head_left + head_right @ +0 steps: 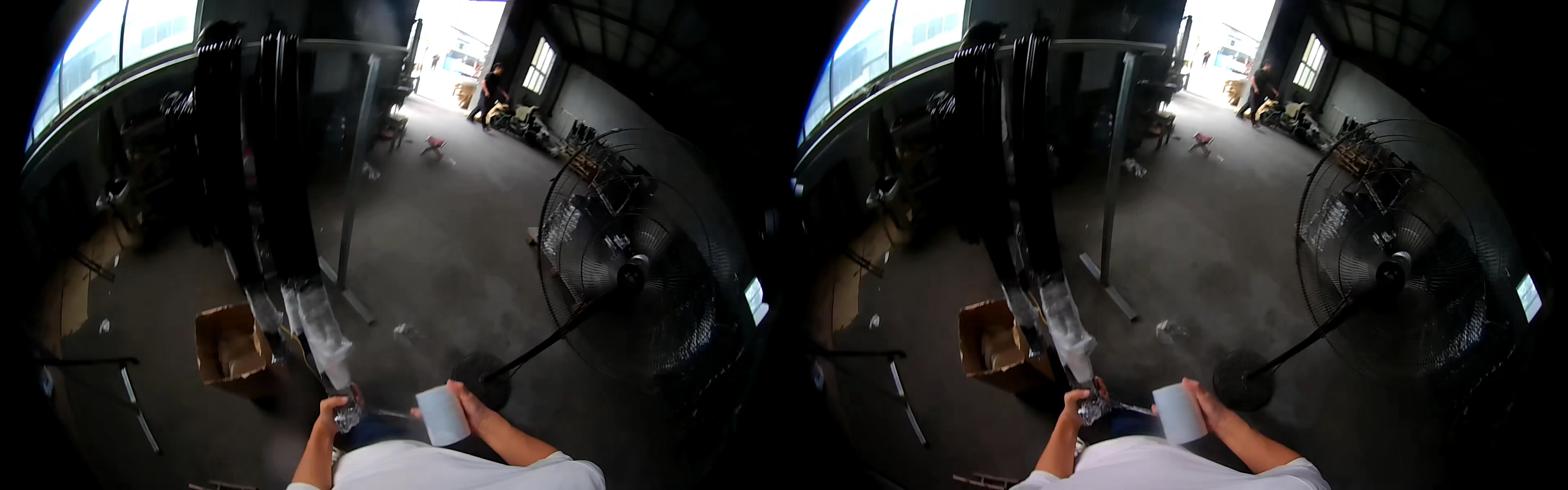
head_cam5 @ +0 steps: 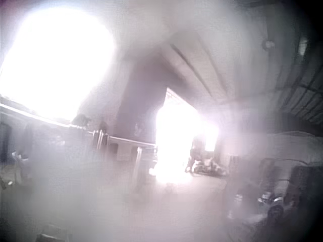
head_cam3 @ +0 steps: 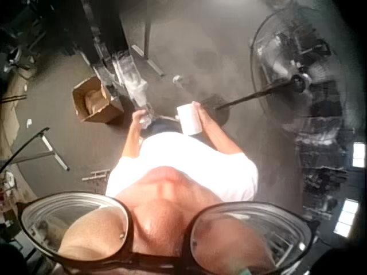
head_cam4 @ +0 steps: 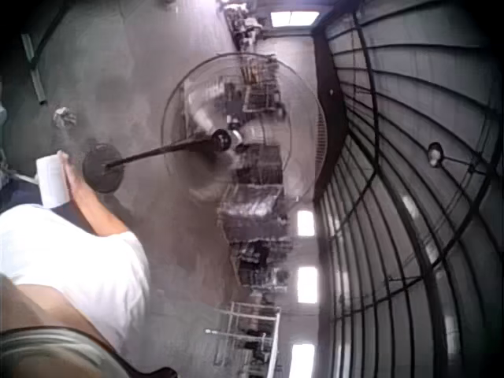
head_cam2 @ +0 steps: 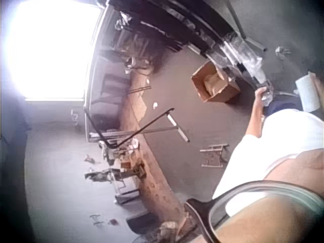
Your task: The person wraps long black metal frames with clear plastic film. They pull the film from a roll and wrap it around the frames, which are standing vertically on the floor. The person handles the frames and the film roll with both hands, ensuring the frames are covered.
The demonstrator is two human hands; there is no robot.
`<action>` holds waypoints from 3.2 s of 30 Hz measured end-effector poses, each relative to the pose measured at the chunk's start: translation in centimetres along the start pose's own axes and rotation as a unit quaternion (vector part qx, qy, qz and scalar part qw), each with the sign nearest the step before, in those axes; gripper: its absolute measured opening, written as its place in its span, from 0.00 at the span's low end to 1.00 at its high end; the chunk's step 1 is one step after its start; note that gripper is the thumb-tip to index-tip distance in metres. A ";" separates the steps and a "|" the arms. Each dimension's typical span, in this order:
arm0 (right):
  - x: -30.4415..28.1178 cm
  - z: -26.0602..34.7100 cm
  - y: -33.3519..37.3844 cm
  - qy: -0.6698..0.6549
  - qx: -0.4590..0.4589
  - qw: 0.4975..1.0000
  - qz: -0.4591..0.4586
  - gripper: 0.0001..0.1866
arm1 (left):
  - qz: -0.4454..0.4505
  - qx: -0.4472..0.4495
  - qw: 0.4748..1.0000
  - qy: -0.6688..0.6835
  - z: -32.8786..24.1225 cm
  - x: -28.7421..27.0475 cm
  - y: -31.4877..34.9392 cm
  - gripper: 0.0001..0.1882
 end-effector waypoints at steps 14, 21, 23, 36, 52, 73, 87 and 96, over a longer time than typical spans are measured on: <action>2.9 -4.9 -2.3 -0.022 0.038 0.997 0.070 0.36 | -0.075 0.004 0.997 -0.017 -1.5 -3.9 0.3 0.21; 4.7 -4.3 -3.6 -0.062 0.002 0.987 0.151 0.38 | -0.057 0.006 0.998 -0.025 -2.3 -3.2 0.9 0.19; 6.5 -4.4 -4.0 -0.121 0.011 0.979 0.162 0.39 | -0.086 0.004 0.996 -0.010 -1.4 -2.8 0.4 0.19; 21.1 -8.4 -9.7 -0.159 0.073 0.934 0.312 0.27 | 0.053 0.201 0.978 -0.031 -4.0 2.8 4.5 0.29; 25.7 -2.4 -13.0 0.128 0.008 0.992 0.017 0.33 | -0.211 0.197 0.918 -0.272 -4.4 -5.3 1.9 0.31; 30.6 -1.2 -17.8 0.273 0.126 0.954 0.002 0.30 | -0.309 0.286 0.798 -0.432 -6.8 -0.3 6.7 0.32; 20.8 5.8 -7.8 0.249 0.039 0.964 0.083 0.37 | -0.376 0.350 0.744 -0.429 -8.8 -1.4 8.0 0.21; 17.4 29.7 -1.4 0.371 -0.159 0.909 0.105 0.27 | -0.320 0.353 0.817 -0.324 -8.0 -4.5 5.2 0.12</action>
Point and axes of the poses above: each hand's wrist, its own y-axis away from the middle knuckle, its own x-axis out of the palm, z = x × y, the point moved 10 cm from there along -y, towards the middle knuckle, and after that the axes turned 6 degrees about -z, right-handed, at the moved point
